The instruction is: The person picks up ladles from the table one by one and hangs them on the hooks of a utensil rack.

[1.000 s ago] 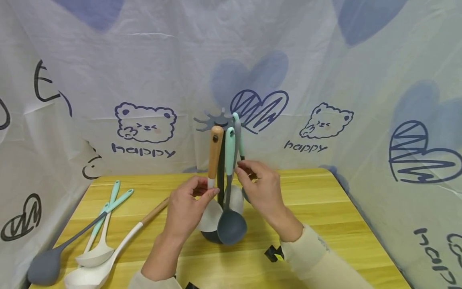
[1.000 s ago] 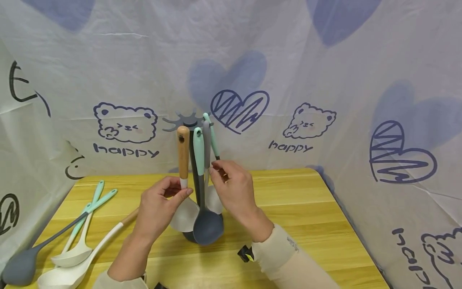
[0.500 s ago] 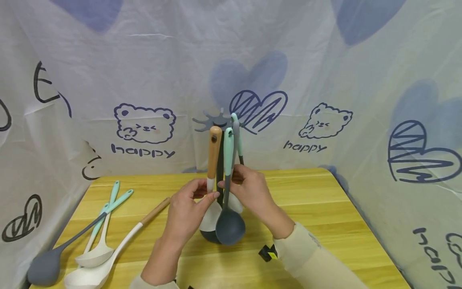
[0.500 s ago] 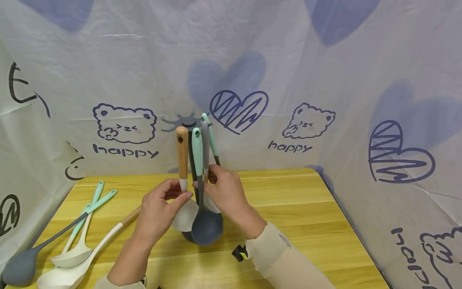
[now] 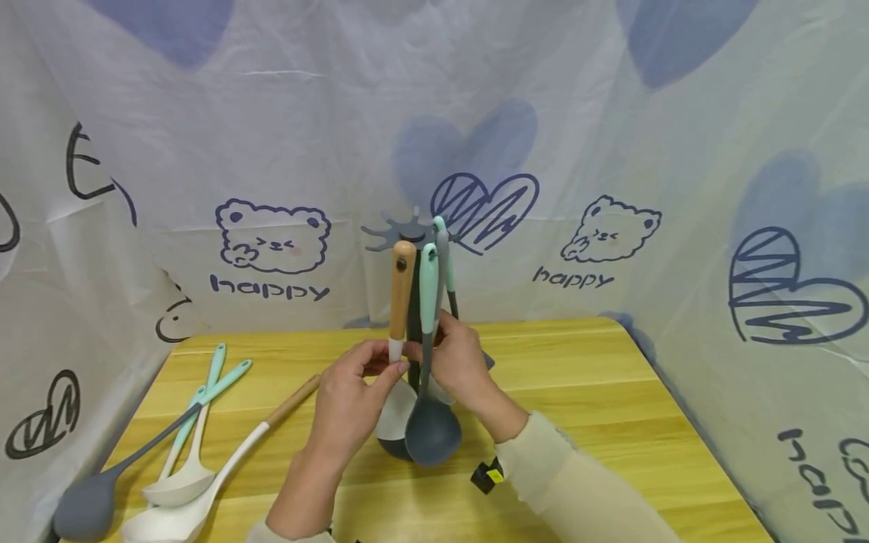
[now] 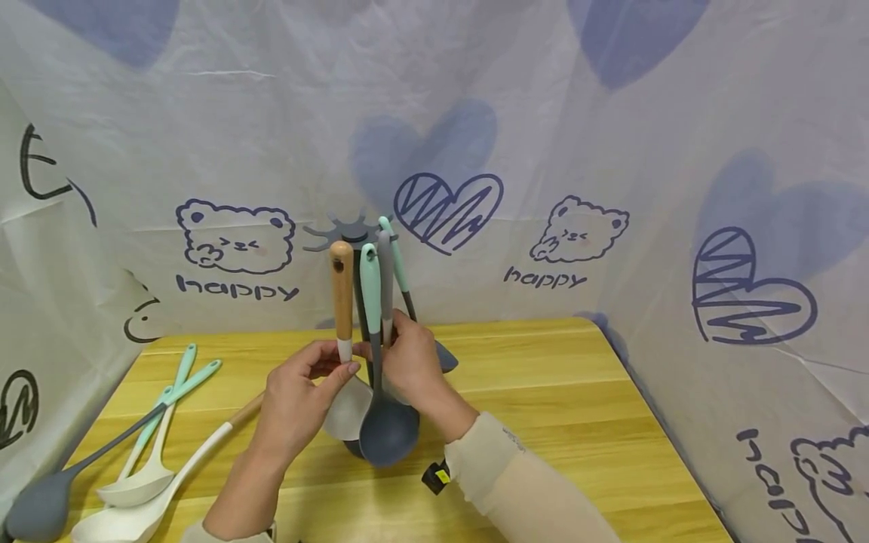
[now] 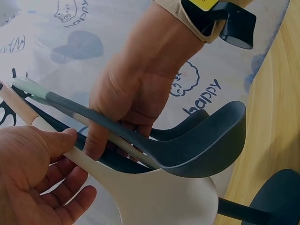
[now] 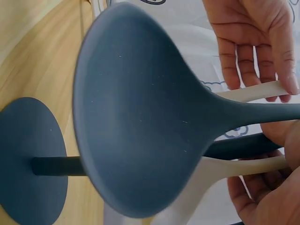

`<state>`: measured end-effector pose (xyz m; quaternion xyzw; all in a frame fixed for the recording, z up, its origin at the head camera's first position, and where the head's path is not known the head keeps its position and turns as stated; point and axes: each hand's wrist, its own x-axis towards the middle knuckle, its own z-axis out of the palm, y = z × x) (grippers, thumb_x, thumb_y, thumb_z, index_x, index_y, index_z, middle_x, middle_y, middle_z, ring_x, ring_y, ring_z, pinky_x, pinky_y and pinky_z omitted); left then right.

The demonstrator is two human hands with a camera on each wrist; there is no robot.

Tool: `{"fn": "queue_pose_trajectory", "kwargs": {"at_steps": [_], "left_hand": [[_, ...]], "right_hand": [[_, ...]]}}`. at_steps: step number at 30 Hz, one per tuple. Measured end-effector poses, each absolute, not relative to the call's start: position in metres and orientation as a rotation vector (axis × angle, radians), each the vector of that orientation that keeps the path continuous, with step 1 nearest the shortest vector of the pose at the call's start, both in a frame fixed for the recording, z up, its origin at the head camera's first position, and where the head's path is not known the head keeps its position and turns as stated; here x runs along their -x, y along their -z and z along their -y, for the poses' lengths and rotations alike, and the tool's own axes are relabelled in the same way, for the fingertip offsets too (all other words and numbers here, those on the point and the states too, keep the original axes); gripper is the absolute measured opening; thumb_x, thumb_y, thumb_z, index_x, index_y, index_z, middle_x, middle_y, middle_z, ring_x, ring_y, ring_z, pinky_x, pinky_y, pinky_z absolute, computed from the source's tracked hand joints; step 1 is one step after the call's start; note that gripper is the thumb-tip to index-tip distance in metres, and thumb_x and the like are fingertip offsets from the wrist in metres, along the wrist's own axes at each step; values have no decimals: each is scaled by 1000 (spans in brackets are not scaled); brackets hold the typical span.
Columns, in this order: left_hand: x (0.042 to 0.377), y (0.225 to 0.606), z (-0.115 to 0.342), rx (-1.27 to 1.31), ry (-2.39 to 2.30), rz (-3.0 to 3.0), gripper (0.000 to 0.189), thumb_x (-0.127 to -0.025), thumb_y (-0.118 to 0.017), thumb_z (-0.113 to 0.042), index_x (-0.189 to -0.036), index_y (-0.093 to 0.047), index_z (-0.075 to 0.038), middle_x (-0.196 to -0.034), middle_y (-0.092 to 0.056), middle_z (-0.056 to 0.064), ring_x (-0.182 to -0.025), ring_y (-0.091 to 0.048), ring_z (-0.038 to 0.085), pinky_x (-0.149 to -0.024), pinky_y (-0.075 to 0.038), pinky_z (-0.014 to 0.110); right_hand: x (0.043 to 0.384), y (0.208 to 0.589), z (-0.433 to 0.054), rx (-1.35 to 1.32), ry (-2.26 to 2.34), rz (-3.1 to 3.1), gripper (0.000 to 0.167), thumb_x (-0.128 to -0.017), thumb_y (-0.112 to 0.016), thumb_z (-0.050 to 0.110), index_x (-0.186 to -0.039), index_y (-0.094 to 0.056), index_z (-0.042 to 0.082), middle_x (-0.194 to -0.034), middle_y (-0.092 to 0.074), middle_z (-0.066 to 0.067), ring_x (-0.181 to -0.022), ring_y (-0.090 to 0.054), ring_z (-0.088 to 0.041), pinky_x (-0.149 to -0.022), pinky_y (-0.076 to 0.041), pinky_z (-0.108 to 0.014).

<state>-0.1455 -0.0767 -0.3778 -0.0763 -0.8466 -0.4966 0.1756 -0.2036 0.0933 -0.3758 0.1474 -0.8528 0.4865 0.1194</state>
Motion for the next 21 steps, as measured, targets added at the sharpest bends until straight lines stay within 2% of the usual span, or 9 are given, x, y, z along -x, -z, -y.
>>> {"fn": "queue_pose_trajectory", "kwargs": {"at_steps": [6,13,17,21], "left_hand": [[143,377,76,202,1429,2400,22,-95,-82,-25,-114,-77,-18,-103,-76,-1,-97,-72,17,-85,-61,44],[141,375,74,227,1421,2389,22,-95,-82,-23,-115,-77,-18,-104,-76,-2,-96,-73,16,-85,-61,39],[141,374,73,246,1418,2376,22,-94,-82,-23,-115,-77,-18,-103,-76,-2,-94,-73,15,-85,-62,40],[141,374,71,280,1408,2370,21,-94,-82,-22,-114,-78,-18,-102,-76,-3,-93,-72,13,-85,-62,40]], "right_hand": [[201,380,-90,-403,-1369,2438,21,-87,-86,17,-99,-73,5,-85,-77,-8,-78,-74,-22,-62,-57,-31],[198,380,-90,-410,-1284,2410,17,-87,-85,15,-93,-72,5,-80,-75,-9,-71,-71,-22,-57,-53,-30],[198,380,-92,-446,-1251,2386,14,-84,-84,10,-88,-72,5,-78,-76,-10,-70,-72,-24,-57,-53,-30],[200,381,-94,-467,-1261,2379,11,-83,-82,7,-90,-74,5,-77,-77,-9,-69,-72,-23,-59,-53,-30]]}}
